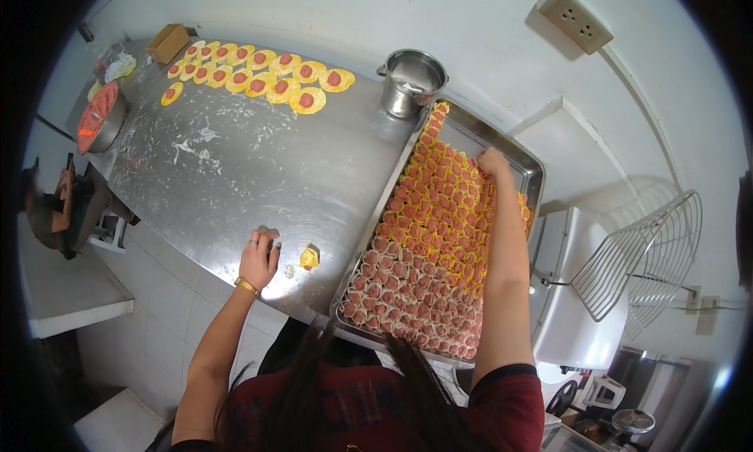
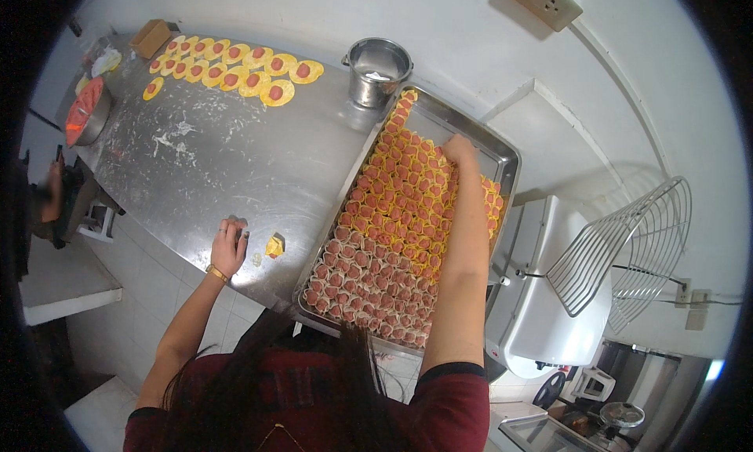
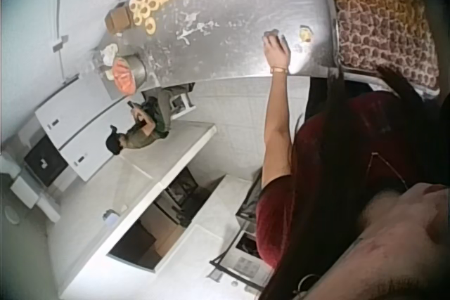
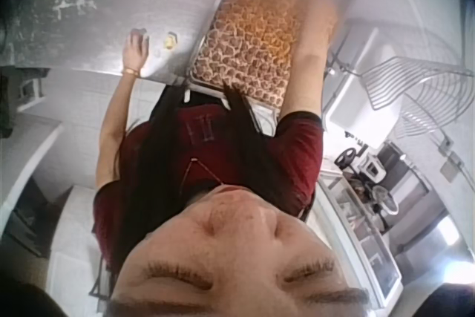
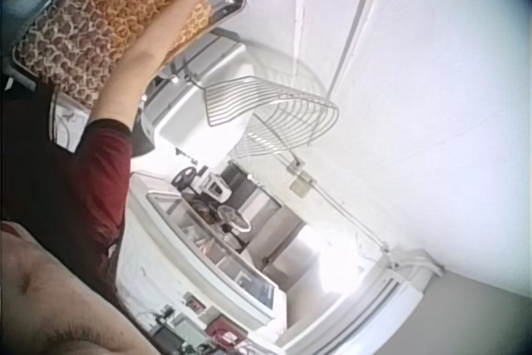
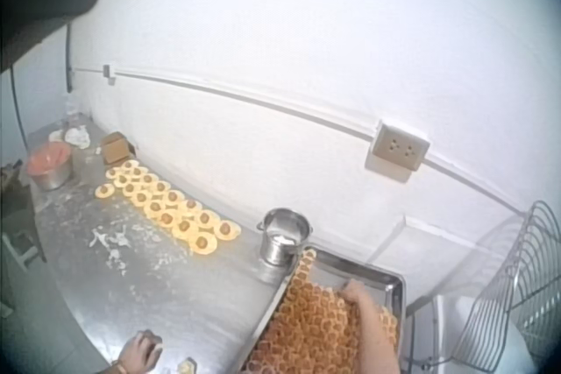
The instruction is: The person places a red filling onto yellow dough discs, folds the dough around the filling, and places the finished pastries onto a metal tray. A coworker performs similar actions at the same table.
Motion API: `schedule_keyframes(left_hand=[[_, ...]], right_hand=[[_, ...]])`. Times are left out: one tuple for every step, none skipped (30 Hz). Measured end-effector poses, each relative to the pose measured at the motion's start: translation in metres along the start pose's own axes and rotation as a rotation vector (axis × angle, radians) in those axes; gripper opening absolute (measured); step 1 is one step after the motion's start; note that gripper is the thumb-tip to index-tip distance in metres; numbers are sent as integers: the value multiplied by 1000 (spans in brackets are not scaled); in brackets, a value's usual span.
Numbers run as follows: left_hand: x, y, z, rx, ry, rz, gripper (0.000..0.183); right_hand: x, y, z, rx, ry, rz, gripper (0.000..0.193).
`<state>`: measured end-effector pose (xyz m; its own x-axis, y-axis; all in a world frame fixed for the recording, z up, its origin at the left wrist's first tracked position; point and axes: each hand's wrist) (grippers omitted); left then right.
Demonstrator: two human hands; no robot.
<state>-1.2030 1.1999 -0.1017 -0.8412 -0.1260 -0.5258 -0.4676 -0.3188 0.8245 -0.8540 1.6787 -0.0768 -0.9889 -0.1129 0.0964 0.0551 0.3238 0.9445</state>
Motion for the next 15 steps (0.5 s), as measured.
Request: schedule_keyframes(left_hand=[[0, 0, 0, 1, 7, -5, 24], [0, -1, 0, 4, 8, -6, 24], [0, -1, 1, 8, 9, -8, 23], [1, -1, 1, 20, 31, -18, 23], [1, -1, 1, 18, 24, -10, 23], [1, -1, 1, 25, 38, -11, 23], [1, -1, 1, 46, 77, -23, 23], [1, -1, 0, 27, 46, -12, 23], [0, -1, 0, 24, 41, -12, 24], [0, -1, 0, 30, 52, -18, 24], [0, -2, 0, 25, 41, -11, 24], [0, -2, 0, 29, 47, -12, 24], [-1, -2, 0, 42, 73, -17, 24], [-1, -2, 0, 32, 51, -9, 24], [-1, -3, 0, 30, 49, -7, 24]], right_hand=[[0, 1, 0, 29, 29, -5, 31], [0, 2, 1, 58, 59, -11, 31], [0, 2, 2, 86, 88, -16, 31], [0, 3, 2, 94, 82, 54, 30], [1, 3, 3, 101, 75, 124, 30], [1, 3, 3, 101, 63, 198, 29], [1, 3, 3, 79, 72, 181, 29], [1, 3, 3, 50, 76, 169, 28], [1, 3, 3, 20, 80, 157, 28], [0, 3, 3, 29, 59, 116, 29], [-2, 3, 2, 37, 39, 74, 29], [-4, 2, 2, 37, 20, 33, 30], [-5, 2, 2, 50, 23, 58, 30], [-6, 1, 3, 54, 29, 84, 30], [-7, 1, 4, 62, 26, 110, 30]])
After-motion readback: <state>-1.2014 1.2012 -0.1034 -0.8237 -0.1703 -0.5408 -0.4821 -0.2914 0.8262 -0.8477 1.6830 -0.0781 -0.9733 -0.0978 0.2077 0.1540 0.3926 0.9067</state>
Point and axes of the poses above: each hand's wrist, its own z-axis towards the middle knuckle, its own y-axis out of the back of the hand, x = y × z, and after that the axes turned 5 degrees about -y, right-handed
